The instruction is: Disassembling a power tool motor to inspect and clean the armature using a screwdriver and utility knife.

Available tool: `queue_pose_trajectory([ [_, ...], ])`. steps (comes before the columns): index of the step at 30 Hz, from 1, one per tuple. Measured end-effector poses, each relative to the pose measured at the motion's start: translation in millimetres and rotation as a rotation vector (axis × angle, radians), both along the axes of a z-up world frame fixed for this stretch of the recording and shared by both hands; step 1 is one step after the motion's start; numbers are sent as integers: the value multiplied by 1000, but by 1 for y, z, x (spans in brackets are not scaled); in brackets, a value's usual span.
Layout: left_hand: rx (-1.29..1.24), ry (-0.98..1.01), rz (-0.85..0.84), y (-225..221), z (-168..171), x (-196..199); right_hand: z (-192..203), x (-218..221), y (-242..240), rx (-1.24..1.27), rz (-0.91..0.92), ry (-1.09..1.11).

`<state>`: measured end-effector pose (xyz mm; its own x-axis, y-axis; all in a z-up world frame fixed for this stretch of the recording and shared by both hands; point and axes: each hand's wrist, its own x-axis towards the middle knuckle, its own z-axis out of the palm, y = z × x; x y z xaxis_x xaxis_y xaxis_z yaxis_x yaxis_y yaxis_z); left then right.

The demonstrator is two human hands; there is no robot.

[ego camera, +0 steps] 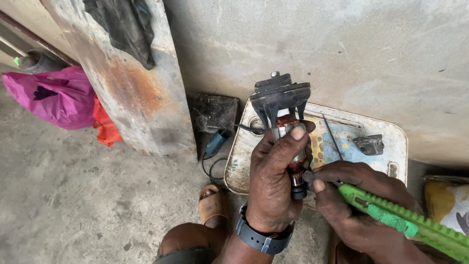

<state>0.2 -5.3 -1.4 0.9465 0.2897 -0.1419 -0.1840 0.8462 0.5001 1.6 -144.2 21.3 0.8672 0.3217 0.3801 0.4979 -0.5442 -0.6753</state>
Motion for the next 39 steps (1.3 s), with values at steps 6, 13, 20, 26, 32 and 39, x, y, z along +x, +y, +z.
queue_pose_trajectory([
  [6,-27,4,-26,-1,-1,2,-9,6,-3,145,36,71],
  [13,-42,6,-31,-3,-4,3,-17,9,-7,188,81,62],
  [20,30,15,-25,-2,-4,3,-16,12,-5,173,102,90],
  [26,44,-83,-38,0,-15,7,-17,27,-5,232,225,183],
  [32,29,9,-33,13,-9,5,3,40,-29,486,280,302],
  [39,8,-209,-12,34,4,2,17,64,-89,796,345,-105],
])
